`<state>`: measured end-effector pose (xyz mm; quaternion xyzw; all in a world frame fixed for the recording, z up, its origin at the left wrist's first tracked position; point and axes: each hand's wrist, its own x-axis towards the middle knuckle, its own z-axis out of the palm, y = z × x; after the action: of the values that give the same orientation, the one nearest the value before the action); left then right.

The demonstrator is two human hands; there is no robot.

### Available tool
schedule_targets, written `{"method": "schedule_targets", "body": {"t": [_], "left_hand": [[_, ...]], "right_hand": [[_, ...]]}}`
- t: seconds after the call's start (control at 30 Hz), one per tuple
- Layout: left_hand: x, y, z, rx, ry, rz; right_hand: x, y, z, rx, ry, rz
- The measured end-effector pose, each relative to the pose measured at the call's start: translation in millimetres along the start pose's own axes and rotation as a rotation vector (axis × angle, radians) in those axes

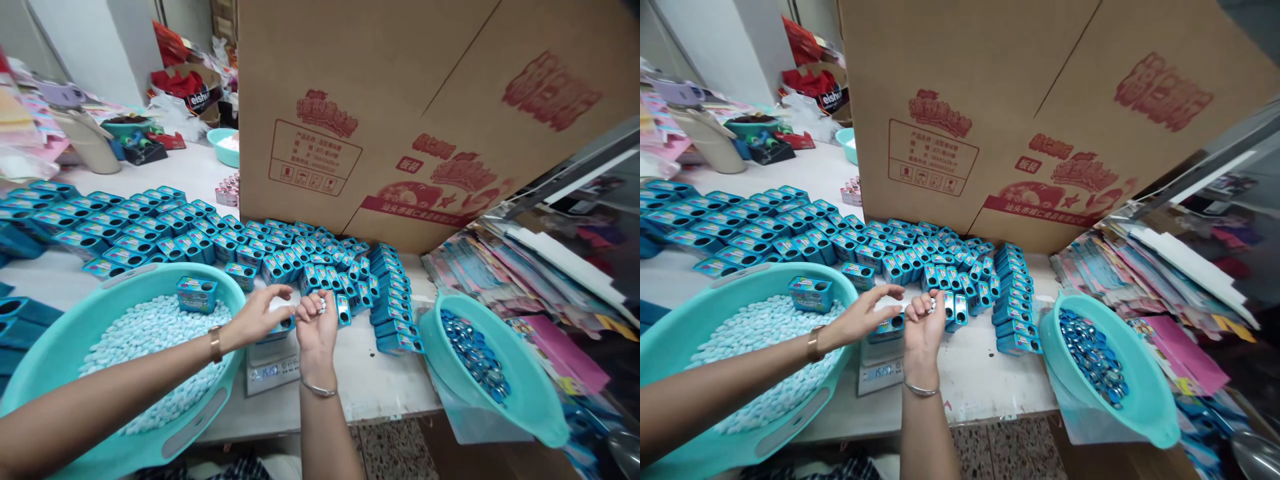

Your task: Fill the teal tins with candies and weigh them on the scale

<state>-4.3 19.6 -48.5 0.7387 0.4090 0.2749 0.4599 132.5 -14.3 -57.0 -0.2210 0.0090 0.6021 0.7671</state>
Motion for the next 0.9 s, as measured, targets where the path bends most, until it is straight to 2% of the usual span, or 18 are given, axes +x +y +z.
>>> {"method": "schedule_targets", "body": {"t": [0.1, 0.2, 0.3, 0.43, 0.63, 0.77, 0.9], "left_hand": [[-2, -3, -21.4, -0.055, 0.011, -0.052], [-10, -3, -37.7, 0.031, 0.019, -0.052], [-21, -2, -43.1, 0.196, 0.005, 0.006], [-31, 0, -40.4, 0.415, -0.031, 0.080], [-33, -3, -29.6, 0.608, -0.079, 0.136], [-32, -1, -16.7, 0.728, -0.116, 0.178], [-28, -2, -7.2, 0.813, -0.098, 0.178]], "right_hand": [[-9, -30, -2, 0.060, -0.093, -0.003], [-25, -64, -7, 0.043, -0.156, -0.089], [-43, -91, -18, 0.025, -0.123, -0.175], [-62, -112, -44, 0.012, -0.034, -0.243], [-75, -123, -80, 0.064, 0.059, -0.275], [-76, -117, -93, 0.118, 0.102, -0.251], [-76, -103, -101, 0.087, 0.101, -0.217]]}}
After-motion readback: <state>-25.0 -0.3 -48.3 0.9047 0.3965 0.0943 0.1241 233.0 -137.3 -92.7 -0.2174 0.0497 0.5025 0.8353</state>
